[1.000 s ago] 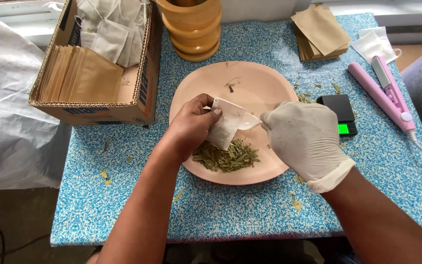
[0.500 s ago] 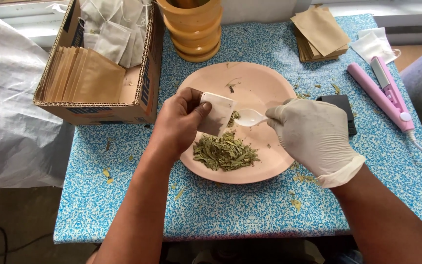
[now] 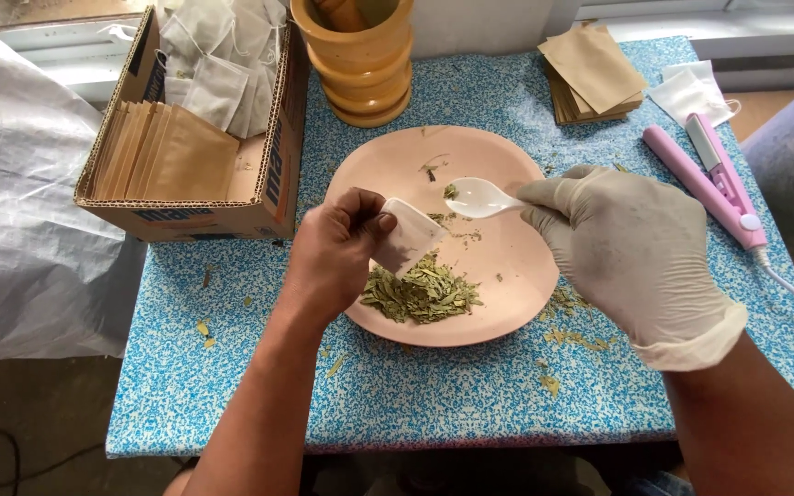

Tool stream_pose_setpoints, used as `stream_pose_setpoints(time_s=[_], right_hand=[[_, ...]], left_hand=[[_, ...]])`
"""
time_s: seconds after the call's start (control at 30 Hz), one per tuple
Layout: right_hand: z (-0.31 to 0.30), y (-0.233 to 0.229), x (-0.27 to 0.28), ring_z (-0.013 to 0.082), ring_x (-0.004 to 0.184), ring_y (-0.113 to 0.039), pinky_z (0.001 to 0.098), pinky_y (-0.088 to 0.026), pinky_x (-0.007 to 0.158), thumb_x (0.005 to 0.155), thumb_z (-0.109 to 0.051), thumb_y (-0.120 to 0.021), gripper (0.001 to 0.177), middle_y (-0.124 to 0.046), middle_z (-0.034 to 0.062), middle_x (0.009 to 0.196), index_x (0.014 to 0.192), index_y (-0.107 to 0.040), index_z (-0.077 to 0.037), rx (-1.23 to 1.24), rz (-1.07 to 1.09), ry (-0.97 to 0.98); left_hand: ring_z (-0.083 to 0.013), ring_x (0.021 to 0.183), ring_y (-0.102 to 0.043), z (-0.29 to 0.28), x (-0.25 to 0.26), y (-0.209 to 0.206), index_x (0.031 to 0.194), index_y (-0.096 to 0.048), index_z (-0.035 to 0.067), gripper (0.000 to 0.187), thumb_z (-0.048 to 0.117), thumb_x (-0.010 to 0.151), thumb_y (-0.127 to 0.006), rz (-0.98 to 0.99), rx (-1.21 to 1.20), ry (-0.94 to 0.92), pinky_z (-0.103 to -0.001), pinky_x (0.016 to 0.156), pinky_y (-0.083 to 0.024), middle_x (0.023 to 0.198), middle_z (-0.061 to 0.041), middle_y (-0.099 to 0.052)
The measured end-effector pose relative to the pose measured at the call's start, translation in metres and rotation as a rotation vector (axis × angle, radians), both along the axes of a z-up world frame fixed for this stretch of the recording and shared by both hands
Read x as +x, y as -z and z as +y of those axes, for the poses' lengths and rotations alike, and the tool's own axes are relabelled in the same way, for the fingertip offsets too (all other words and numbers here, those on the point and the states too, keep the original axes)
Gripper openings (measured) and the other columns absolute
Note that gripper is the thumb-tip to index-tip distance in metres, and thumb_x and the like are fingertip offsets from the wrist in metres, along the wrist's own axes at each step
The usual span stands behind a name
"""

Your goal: Filling small filter bags with dried tea leaves using a plastic spoon and weighing them on a digital scale for precise measurement.

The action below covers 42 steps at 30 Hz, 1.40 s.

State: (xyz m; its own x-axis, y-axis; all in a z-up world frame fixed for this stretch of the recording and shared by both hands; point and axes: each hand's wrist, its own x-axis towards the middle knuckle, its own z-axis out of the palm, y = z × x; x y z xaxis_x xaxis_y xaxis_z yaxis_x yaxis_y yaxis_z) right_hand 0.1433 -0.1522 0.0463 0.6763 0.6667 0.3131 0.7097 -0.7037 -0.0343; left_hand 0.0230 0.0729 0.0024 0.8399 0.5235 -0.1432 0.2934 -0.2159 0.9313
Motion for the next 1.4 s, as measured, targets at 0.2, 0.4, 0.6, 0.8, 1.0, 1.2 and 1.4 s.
stream_pose_setpoints(time_s=[0.2, 0.4, 0.6, 0.8, 1.0, 1.2, 1.4], right_hand=[[-0.003, -0.006, -0.006, 0.0198, 0.071, -0.069, 0.0374, -0.046, 0.042, 0.094, -0.048, -0.07, 0.028, -0.075, -0.0111, 0.095, 0.117, -0.08, -0.036, 0.034, -0.043, -0.04], [-0.005, -0.005, -0.004, 0.0197, 0.074, -0.069, 0.0383, -0.049, 0.048, 0.093, -0.05, -0.067, 0.031, -0.073, -0.0117, 0.091, 0.119, -0.079, -0.038, 0.008, 0.048, 0.017], [-0.006, 0.0, -0.001, 0.0224, 0.074, -0.07, 0.0399, -0.047, 0.044, 0.093, -0.052, -0.067, 0.031, -0.074, -0.0092, 0.092, 0.118, -0.079, -0.039, -0.006, 0.005, 0.018], [-0.006, 0.002, 0.0, 0.0245, 0.071, -0.07, 0.0411, -0.047, 0.043, 0.093, -0.051, -0.067, 0.031, -0.074, -0.0092, 0.092, 0.118, -0.079, -0.038, -0.019, -0.009, 0.019], [-0.007, 0.004, 0.001, 0.0242, 0.07, -0.071, 0.0402, -0.046, 0.042, 0.093, -0.05, -0.068, 0.032, -0.075, -0.0085, 0.094, 0.118, -0.08, -0.035, 0.002, -0.021, -0.002], [-0.005, 0.001, -0.003, 0.0253, 0.07, -0.07, 0.0418, -0.051, 0.045, 0.092, -0.049, -0.069, 0.033, -0.076, -0.0074, 0.099, 0.121, -0.078, -0.036, 0.002, 0.001, -0.005], [-0.005, 0.002, -0.005, 0.0259, 0.069, -0.069, 0.0415, -0.049, 0.045, 0.092, -0.047, -0.071, 0.029, -0.076, -0.0077, 0.096, 0.118, -0.08, -0.037, 0.042, -0.056, -0.051]], left_hand=[[-0.0118, 0.077, -0.058, -0.002, 0.002, 0.014, 0.095, -0.071, 0.016, 0.012, 0.015, 0.098, -0.06, 0.024, 0.157, 0.016, -0.029, 0.063, -0.045, 0.085, 0.003, -0.071], [-0.0115, 0.085, -0.059, -0.009, 0.005, 0.019, 0.109, -0.067, 0.011, 0.014, 0.006, 0.098, -0.06, -0.104, -0.096, -0.058, -0.024, 0.074, -0.049, 0.091, -0.001, -0.068], [-0.0142, 0.073, -0.049, -0.014, 0.002, 0.02, 0.097, -0.056, 0.013, 0.012, 0.002, 0.099, -0.061, -0.173, -0.096, -0.113, -0.029, 0.065, -0.045, 0.078, -0.001, -0.052], [-0.0151, 0.086, -0.065, -0.018, -0.003, 0.012, 0.095, -0.074, 0.008, 0.011, 0.004, 0.089, -0.064, -0.193, -0.115, -0.069, -0.025, 0.076, -0.056, 0.091, -0.005, -0.072], [-0.0155, 0.077, -0.069, -0.02, 0.0, 0.017, 0.093, -0.068, 0.006, 0.018, -0.004, 0.083, -0.079, -0.213, -0.254, -0.097, -0.028, 0.064, -0.066, 0.084, -0.007, -0.069], [-0.0215, 0.088, -0.071, -0.022, 0.001, 0.006, 0.114, -0.062, 0.012, 0.032, -0.001, 0.088, -0.071, -0.167, -0.237, -0.122, -0.032, 0.069, -0.066, 0.094, -0.011, -0.072], [-0.0139, 0.084, -0.067, -0.02, 0.001, 0.016, 0.114, -0.065, 0.02, 0.031, 0.006, 0.088, -0.075, -0.123, -0.075, -0.076, -0.029, 0.069, -0.058, 0.089, -0.002, -0.07]])
